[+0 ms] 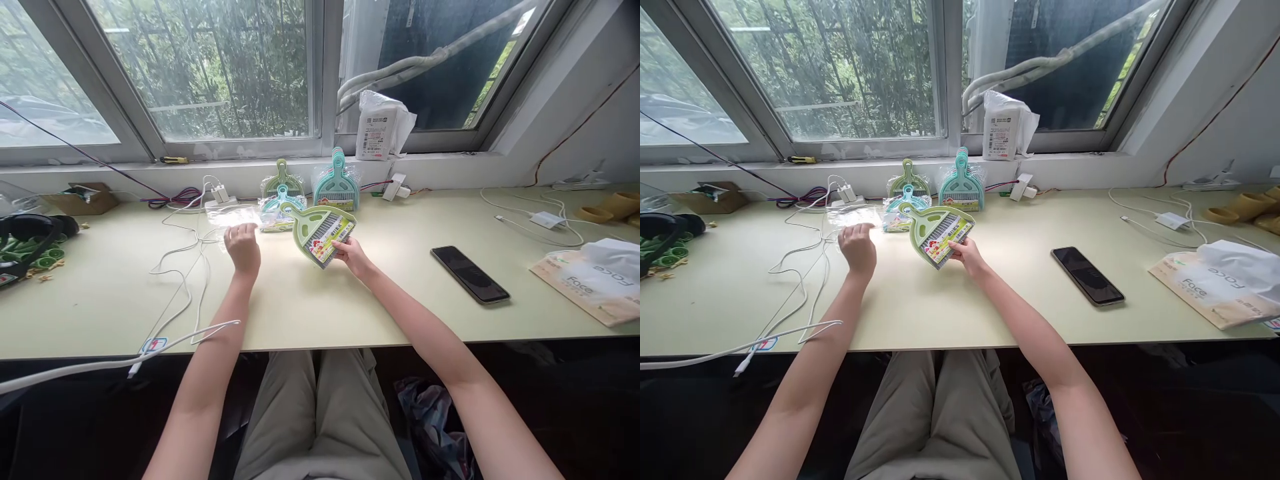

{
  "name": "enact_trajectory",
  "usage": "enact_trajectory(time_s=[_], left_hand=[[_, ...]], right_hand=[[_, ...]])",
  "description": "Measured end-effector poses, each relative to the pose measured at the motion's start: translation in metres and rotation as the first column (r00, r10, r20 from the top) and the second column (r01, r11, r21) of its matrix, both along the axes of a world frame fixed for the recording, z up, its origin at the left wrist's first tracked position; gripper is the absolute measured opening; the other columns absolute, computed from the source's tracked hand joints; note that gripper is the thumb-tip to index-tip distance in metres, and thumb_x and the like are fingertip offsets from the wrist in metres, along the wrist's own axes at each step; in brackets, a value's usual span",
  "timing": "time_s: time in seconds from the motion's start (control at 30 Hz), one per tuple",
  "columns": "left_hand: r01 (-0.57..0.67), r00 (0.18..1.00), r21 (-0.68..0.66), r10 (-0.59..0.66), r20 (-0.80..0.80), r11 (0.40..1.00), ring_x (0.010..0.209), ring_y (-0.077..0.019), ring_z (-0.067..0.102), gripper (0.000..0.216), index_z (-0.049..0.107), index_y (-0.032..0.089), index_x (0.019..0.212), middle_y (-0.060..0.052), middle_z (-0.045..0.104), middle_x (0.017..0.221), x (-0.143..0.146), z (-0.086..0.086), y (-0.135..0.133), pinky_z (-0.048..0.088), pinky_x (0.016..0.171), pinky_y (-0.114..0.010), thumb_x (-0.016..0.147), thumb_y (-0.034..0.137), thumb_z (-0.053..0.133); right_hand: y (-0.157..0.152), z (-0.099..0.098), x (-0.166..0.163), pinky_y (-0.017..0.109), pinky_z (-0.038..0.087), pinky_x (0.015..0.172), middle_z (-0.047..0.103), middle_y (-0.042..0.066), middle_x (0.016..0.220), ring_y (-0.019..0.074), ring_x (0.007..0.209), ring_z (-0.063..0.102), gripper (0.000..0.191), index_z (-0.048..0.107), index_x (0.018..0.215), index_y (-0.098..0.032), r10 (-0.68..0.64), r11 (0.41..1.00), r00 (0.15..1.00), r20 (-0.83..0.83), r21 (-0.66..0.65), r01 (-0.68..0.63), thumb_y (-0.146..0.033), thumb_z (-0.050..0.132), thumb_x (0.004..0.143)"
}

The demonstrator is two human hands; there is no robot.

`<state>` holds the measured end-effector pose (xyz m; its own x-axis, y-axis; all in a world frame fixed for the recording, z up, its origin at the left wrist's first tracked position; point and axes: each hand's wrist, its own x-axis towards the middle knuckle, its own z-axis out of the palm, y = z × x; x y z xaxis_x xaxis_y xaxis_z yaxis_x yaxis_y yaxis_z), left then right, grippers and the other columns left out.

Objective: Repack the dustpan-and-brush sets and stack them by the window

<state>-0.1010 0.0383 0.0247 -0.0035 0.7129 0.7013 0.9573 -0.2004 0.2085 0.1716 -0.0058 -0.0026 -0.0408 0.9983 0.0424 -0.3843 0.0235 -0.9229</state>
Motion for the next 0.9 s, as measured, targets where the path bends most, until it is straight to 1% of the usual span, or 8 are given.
enact_trajectory(time_s=[0.13,0.27,0.37,0.5,0.67,0.73,0.83,0.9], left_hand=[[0.135,0.990,-0.033,-0.136,-0.030,0.990,0.110,-0.0227,0.056,0.051,0.068,0.025,0.100,-0.006,0.068,0.100,0.011,-0.006,-0.002,0.020,0.115,-0.046,0.076,-0.003,0.033],[0.132,0.991,-0.191,-0.130,0.024,0.973,0.098,-0.0221,0.061,0.044,0.071,0.024,0.089,-0.005,0.071,0.092,0.015,-0.016,0.004,0.014,0.117,-0.046,0.072,0.000,0.037],[0.068,0.995,-0.218,-0.052,0.080,0.974,0.100,-0.0252,0.060,0.035,0.068,0.019,0.105,-0.010,0.071,0.099,0.021,-0.021,0.005,0.021,0.113,-0.047,0.085,0.018,0.039],[0.059,0.998,-0.238,-0.052,0.035,0.970,0.114,-0.0318,0.053,0.050,0.061,0.014,0.121,-0.015,0.064,0.118,0.031,-0.028,0.003,0.027,0.108,-0.050,0.084,0.045,0.049],[0.079,0.992,-0.284,-0.103,-0.072,0.956,0.119,-0.0317,0.050,0.032,0.068,0.017,0.106,-0.013,0.063,0.123,0.029,-0.035,0.007,0.021,0.112,-0.052,0.081,0.022,0.050],[0.056,0.997,-0.273,-0.068,-0.032,0.960,0.114,-0.0298,0.053,0.033,0.069,0.018,0.104,-0.012,0.066,0.115,0.024,-0.033,0.009,0.028,0.109,-0.049,0.083,0.017,0.044],[0.020,0.997,-0.235,-0.001,0.081,0.972,0.108,-0.0282,0.056,0.034,0.066,0.018,0.109,-0.012,0.068,0.107,0.018,-0.027,0.010,0.044,0.093,-0.041,0.088,0.020,0.039],[0.003,0.991,-0.198,0.023,0.132,0.980,0.107,-0.0280,0.056,0.035,0.064,0.019,0.112,-0.011,0.068,0.105,0.016,-0.023,0.009,0.047,0.085,-0.038,0.091,0.023,0.037]], right_hand=[[0.001,0.002,0.004,0.039,0.057,0.087,0.073,0.007,0.101,0.0206,0.088,0.070,0.018,0.061,0.095,-0.017,-0.069,0.998,0.997,-0.034,-0.007,0.068,-0.018,0.066,0.078],[0.002,0.001,0.006,0.036,0.058,0.085,0.073,0.006,0.100,0.0183,0.085,0.071,0.015,0.061,0.094,-0.017,-0.088,0.996,0.995,-0.041,-0.030,0.087,-0.014,0.062,0.079],[0.002,0.000,0.005,0.034,0.059,0.080,0.074,0.006,0.098,0.0170,0.081,0.071,0.015,0.062,0.094,-0.017,-0.084,0.995,0.996,-0.016,-0.064,0.083,-0.012,0.061,0.080],[0.001,-0.001,0.003,0.033,0.060,0.076,0.074,0.006,0.094,0.0168,0.078,0.071,0.015,0.063,0.094,-0.016,-0.052,0.994,0.998,0.033,-0.093,0.054,-0.010,0.061,0.080],[0.001,-0.001,0.003,0.031,0.060,0.076,0.074,0.007,0.098,0.0175,0.081,0.071,0.015,0.064,0.095,-0.016,-0.005,0.991,0.996,0.084,-0.131,0.016,-0.013,0.063,0.080],[0.002,-0.001,0.004,0.030,0.060,0.074,0.074,0.007,0.096,0.0173,0.079,0.071,0.014,0.065,0.094,-0.015,0.013,0.987,0.994,0.111,-0.163,0.005,-0.014,0.063,0.080],[0.002,0.000,0.006,0.029,0.060,0.071,0.074,0.008,0.094,0.0170,0.075,0.071,0.015,0.066,0.094,-0.014,0.079,0.980,0.987,0.141,-0.195,-0.050,-0.012,0.063,0.079],[0.001,0.003,0.006,0.029,0.060,0.070,0.074,0.008,0.094,0.0175,0.076,0.072,0.018,0.066,0.096,-0.014,0.134,0.976,0.979,0.152,-0.190,-0.104,-0.011,0.063,0.078]])
